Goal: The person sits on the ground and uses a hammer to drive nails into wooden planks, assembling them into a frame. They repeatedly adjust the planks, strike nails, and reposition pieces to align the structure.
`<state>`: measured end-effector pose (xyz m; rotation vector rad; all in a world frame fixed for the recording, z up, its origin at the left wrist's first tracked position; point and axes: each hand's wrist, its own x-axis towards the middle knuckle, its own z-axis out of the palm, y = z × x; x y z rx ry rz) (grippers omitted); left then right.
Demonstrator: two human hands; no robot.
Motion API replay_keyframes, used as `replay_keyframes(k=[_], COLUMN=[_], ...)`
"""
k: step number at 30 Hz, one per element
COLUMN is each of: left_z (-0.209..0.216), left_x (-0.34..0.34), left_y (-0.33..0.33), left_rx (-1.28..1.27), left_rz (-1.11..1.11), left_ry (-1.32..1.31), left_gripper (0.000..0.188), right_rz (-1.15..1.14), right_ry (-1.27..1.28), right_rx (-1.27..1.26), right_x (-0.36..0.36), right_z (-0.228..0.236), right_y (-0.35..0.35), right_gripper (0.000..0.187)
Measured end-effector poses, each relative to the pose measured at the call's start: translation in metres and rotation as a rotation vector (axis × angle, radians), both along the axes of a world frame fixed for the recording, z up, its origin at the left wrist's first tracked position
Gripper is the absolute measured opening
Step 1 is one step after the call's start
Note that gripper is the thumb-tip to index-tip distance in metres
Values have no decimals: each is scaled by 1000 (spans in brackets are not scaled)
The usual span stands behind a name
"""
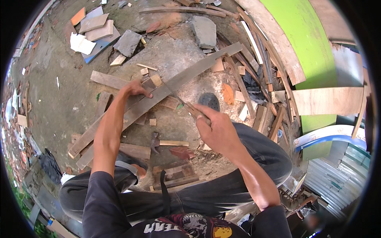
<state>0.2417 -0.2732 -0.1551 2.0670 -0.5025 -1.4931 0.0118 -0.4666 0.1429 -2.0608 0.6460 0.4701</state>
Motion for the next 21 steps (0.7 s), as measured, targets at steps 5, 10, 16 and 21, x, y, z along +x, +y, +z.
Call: replay_keyframes(k=[5, 10, 16, 21], left_z=[0, -5, -20, -8], left_x=[-2, -2, -8, 2], left_y=[-4, 2, 13, 10], left_rx=[-35, -40, -56, 102], left_rz=[-2, -19, 110, 76], left_ry=[0, -42, -384, -706], left_gripper=[80, 91, 93, 70], right_rz=[-3, -230, -685, -612], right_ry=[-146, -9, -174, -226], right_rx=[-84, 131, 475, 360], right_x=[-40, -66, -89, -77], right_z=[-20, -32, -57, -57], right_y=[-1, -3, -21, -30], right_gripper=[40, 38, 41, 42])
